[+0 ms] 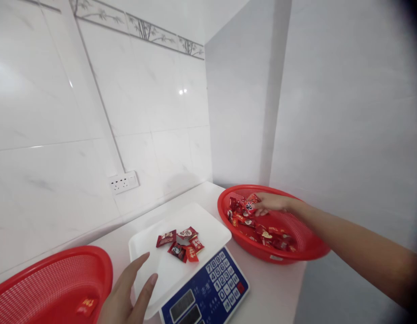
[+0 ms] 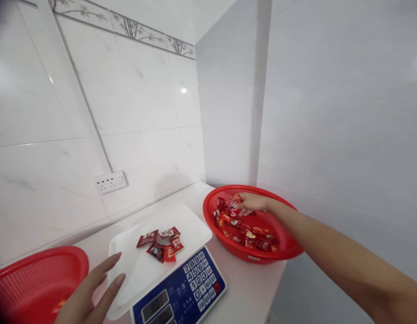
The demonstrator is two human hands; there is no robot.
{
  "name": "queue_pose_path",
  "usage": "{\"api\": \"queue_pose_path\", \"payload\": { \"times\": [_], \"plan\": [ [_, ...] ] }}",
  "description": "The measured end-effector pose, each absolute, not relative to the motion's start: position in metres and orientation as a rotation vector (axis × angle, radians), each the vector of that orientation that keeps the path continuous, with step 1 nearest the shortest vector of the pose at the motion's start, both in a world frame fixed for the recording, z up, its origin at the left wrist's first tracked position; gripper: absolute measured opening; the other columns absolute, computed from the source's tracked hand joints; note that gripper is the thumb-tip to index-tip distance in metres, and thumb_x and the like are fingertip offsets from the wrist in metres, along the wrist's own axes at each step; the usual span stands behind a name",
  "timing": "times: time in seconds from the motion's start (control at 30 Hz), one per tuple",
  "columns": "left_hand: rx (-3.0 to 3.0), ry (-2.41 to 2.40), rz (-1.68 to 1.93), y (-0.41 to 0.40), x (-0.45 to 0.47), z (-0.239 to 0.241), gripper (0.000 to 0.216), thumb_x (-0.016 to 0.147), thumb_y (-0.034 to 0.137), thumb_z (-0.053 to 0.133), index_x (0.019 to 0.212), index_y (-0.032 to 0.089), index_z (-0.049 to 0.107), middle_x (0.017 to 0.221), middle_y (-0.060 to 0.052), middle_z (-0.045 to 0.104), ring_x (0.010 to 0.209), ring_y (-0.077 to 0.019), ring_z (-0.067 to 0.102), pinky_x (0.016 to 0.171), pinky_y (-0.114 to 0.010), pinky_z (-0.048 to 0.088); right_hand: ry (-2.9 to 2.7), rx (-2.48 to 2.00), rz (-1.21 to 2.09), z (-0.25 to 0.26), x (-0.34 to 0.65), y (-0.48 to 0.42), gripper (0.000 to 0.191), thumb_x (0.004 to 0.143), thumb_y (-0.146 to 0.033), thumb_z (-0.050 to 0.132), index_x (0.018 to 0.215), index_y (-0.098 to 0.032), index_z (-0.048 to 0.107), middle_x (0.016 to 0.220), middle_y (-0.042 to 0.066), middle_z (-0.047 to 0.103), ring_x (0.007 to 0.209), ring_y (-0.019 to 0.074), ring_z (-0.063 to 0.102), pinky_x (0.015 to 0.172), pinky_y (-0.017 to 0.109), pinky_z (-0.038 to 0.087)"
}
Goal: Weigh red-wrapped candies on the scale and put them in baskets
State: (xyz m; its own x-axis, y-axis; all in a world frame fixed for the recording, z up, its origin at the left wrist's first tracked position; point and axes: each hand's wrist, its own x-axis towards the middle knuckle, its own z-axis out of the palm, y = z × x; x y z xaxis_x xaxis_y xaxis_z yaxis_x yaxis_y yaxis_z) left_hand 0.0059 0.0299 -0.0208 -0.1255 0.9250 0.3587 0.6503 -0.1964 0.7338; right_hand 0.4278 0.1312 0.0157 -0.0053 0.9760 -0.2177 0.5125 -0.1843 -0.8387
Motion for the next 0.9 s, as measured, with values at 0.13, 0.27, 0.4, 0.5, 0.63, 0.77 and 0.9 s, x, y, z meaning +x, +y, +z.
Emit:
{"api": "queue_pose_path", "payload": {
  "times": [0.13, 0.27, 0.4, 0.5, 0.63, 0.77, 0.9],
  "plan": [
    [1.872, 1.779, 1.174, 0.025, 0.003, -0.016, 0.047, 0.079, 0.055, 0.045, 0.115, 0.027, 0.056, 0.119, -0.005, 0.062, 0.109, -0.0276, 0.058, 0.091, -0.043, 0.046, -1.617, -1.552, 1.157, 0.031, 0.392, 0.131, 0.012, 0.075, -0.022, 0.059, 0.084, -0.017, 0.052, 0.080, 0.004, 0.066, 0.072, 0.0129, 0.062, 0.065, 0.022, 0.046],
    [1.968, 1.760, 1.080, 0.021, -0.002, -0.012, 0.047, 0.082, 0.051, 0.044, 0.119, 0.025, 0.053, 0.124, -0.008, 0.059, 0.111, -0.0267, 0.056, 0.088, -0.043, 0.048, -1.828, -1.365, 1.171, 0.032, 0.348, 0.133, 0.024, 0.071, -0.028, 0.065, 0.090, -0.017, 0.056, 0.078, 0.001, 0.063, 0.068, 0.0124, 0.057, 0.057, 0.021, 0.043],
    [2.000, 1.753, 1.102, 0.017, -0.003, -0.007, 0.043, 0.084, 0.047, 0.044, 0.119, 0.024, 0.052, 0.124, -0.008, 0.059, 0.111, -0.0259, 0.056, 0.087, -0.043, 0.049, -1.919, -1.252, 1.268, 0.020, 0.299, 0.137, 0.026, 0.071, -0.025, 0.064, 0.093, -0.018, 0.055, 0.075, -0.001, 0.061, 0.067, 0.0114, 0.056, 0.057, 0.021, 0.043],
    [2.005, 1.744, 1.119, 0.015, -0.002, -0.003, 0.041, 0.084, 0.046, 0.044, 0.119, 0.024, 0.053, 0.124, -0.008, 0.059, 0.112, -0.0256, 0.056, 0.089, -0.043, 0.048, -1.923, -1.198, 1.368, 0.008, 0.271, 0.144, 0.031, 0.071, -0.026, 0.063, 0.099, -0.018, 0.053, 0.075, 0.000, 0.062, 0.065, 0.0117, 0.057, 0.058, 0.023, 0.045],
    [1.984, 1.757, 1.103, 0.012, -0.002, 0.002, 0.042, 0.085, 0.046, 0.043, 0.120, 0.024, 0.052, 0.126, -0.007, 0.058, 0.114, -0.0252, 0.054, 0.092, -0.045, 0.046, -2.118, -1.422, 1.052, -0.005, 0.251, 0.154, 0.038, 0.075, -0.031, 0.059, 0.110, -0.017, 0.054, 0.095, 0.009, 0.065, 0.073, 0.0177, 0.061, 0.064, 0.030, 0.048],
    [1.974, 1.755, 1.120, 0.011, -0.003, 0.005, 0.042, 0.085, 0.046, 0.043, 0.120, 0.024, 0.052, 0.126, -0.008, 0.058, 0.115, -0.0253, 0.053, 0.093, -0.046, 0.045, -2.252, -1.468, 0.501, -0.008, 0.236, 0.158, 0.041, 0.078, -0.030, 0.056, 0.116, -0.016, 0.055, 0.122, 0.013, 0.056, 0.097, 0.0231, 0.058, 0.088, 0.037, 0.044],
    [1.975, 1.729, 1.112, 0.010, -0.002, 0.006, 0.042, 0.085, 0.046, 0.043, 0.121, 0.025, 0.051, 0.127, -0.008, 0.057, 0.119, -0.0251, 0.050, 0.096, -0.047, 0.042, -2.426, -1.347, 0.450, -0.004, 0.207, 0.153, 0.046, 0.079, -0.035, 0.052, 0.121, -0.017, 0.054, 0.122, 0.012, 0.058, 0.110, 0.0262, 0.052, 0.091, 0.037, 0.042]
  ]
}}
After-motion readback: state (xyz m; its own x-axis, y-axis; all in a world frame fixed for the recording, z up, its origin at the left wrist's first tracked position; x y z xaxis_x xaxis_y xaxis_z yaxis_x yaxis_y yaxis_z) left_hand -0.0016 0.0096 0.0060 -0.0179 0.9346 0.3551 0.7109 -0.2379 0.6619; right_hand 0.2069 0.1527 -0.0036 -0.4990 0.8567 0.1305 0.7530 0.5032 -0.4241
